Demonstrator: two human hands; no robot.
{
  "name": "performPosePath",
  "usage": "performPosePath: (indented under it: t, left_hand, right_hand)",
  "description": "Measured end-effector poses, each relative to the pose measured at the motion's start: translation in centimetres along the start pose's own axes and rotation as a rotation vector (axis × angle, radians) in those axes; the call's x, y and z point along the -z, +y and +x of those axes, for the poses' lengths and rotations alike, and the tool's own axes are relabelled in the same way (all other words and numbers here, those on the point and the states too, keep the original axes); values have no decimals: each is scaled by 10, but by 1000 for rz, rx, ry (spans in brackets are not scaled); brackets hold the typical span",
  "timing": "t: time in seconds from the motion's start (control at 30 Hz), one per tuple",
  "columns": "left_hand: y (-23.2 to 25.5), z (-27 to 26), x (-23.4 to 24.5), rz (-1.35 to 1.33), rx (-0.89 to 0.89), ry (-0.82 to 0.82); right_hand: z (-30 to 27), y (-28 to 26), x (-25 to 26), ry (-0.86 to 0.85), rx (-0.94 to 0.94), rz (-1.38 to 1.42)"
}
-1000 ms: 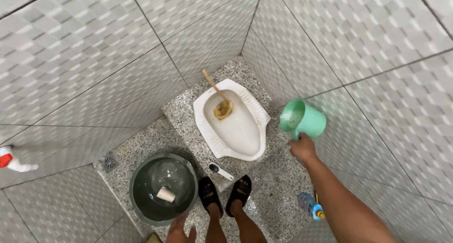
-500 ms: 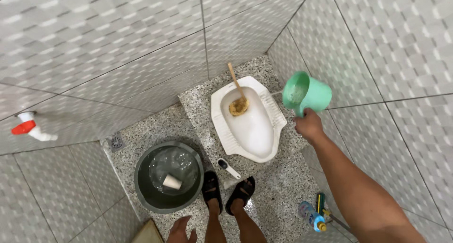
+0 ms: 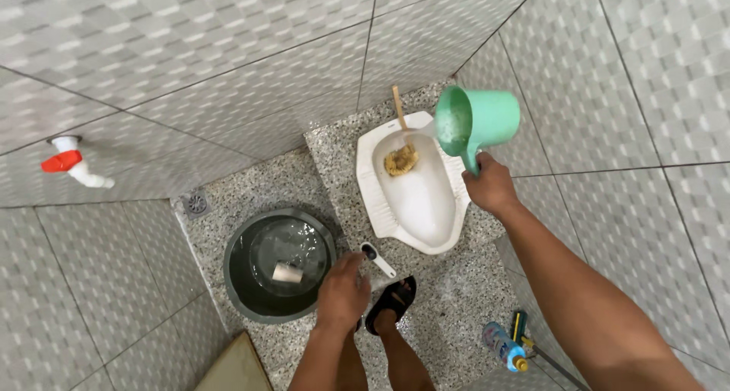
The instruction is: The person rinses a squat toilet and floor with water from a cup and bucket, then applies cleaning liquid from a bottle to the toilet.
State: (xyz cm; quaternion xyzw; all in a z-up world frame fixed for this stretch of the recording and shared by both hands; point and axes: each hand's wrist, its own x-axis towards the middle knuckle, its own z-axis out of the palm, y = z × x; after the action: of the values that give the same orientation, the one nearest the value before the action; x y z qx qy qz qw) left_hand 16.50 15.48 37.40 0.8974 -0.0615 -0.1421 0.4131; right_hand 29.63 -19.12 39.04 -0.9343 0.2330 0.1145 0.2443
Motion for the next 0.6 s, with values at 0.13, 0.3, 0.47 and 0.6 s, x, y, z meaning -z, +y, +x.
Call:
performPosePath:
  t: [0.13,0.3,0.47,0.6]
  left_hand:
    - [16,23,-10,-33,14,-35]
    - [34,40,-23,-172,142,-90]
    - [38,49,-48,-160,140,-103]
    - [39,46,-74,-137,157,-169]
  right_hand:
    - [-22,-12,-2,-53,48,-3]
    - [-64,-13,-5,-185,38,31]
    - [-113,10,-14,-158,98,18]
    - [-150,41,-19,-112,164,14]
